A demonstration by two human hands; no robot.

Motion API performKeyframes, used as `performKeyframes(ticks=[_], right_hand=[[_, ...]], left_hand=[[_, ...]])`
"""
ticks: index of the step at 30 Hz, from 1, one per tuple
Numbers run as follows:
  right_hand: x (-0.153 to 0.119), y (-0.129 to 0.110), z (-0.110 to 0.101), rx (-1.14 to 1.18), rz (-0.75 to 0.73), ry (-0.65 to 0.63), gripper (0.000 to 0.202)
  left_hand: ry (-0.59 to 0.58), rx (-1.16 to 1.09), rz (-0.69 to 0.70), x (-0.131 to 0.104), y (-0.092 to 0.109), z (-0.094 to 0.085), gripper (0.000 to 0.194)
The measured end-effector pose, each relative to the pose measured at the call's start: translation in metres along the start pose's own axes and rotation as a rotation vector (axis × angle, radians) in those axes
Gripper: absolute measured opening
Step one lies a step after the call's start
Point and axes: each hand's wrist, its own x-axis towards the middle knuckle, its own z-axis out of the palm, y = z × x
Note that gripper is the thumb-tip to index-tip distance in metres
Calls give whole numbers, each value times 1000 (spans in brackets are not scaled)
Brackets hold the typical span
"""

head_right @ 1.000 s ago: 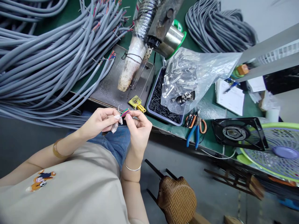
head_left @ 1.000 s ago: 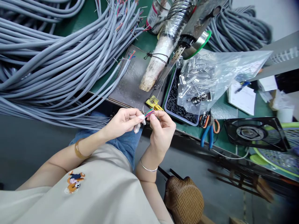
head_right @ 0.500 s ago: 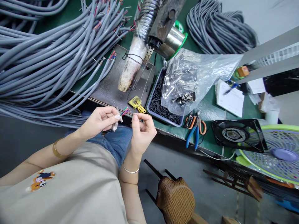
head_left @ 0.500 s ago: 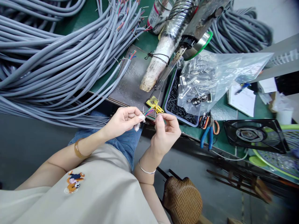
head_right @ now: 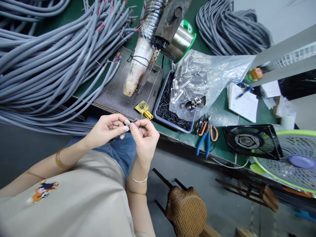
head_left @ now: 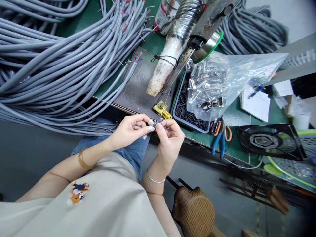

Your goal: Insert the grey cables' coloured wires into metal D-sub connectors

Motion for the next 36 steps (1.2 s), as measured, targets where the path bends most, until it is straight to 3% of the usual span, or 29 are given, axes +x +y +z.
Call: performKeyframes(ticks=[10, 18, 21, 23, 26, 28, 30, 34, 36], right_hand=[[-6, 0, 1, -95, 12, 52, 16], [-7, 1, 2, -125, -67, 69, 16], [-10, 2, 3, -168, -200, 72, 12], [-12, 4, 2, -256, -377, 22, 7], [-16, 5, 0, -444, -646, -161, 15], [-17, 3, -2, -501, -702, -261, 17], [-18, 1, -4, -461, -634, -191, 12], [-14, -2, -7, -295, -363, 166, 8], [-12, -2, -7, -261, -307, 183, 6]], left_hand=[[40, 230, 135, -3, -9, -5, 22], [82, 161, 166, -3, -4, 1, 20], [61, 18, 85, -1, 1, 0, 27], [0, -120, -17, 0, 4, -2, 35], [-61, -274, -159, 2, 6, -9, 42], [-67, -320, -216, 2, 6, -13, 43], [-89, -333, -218, 2, 7, -16, 41], [-158, -326, -181, 2, 9, -18, 38], [-171, -313, -190, 2, 10, -18, 39]])
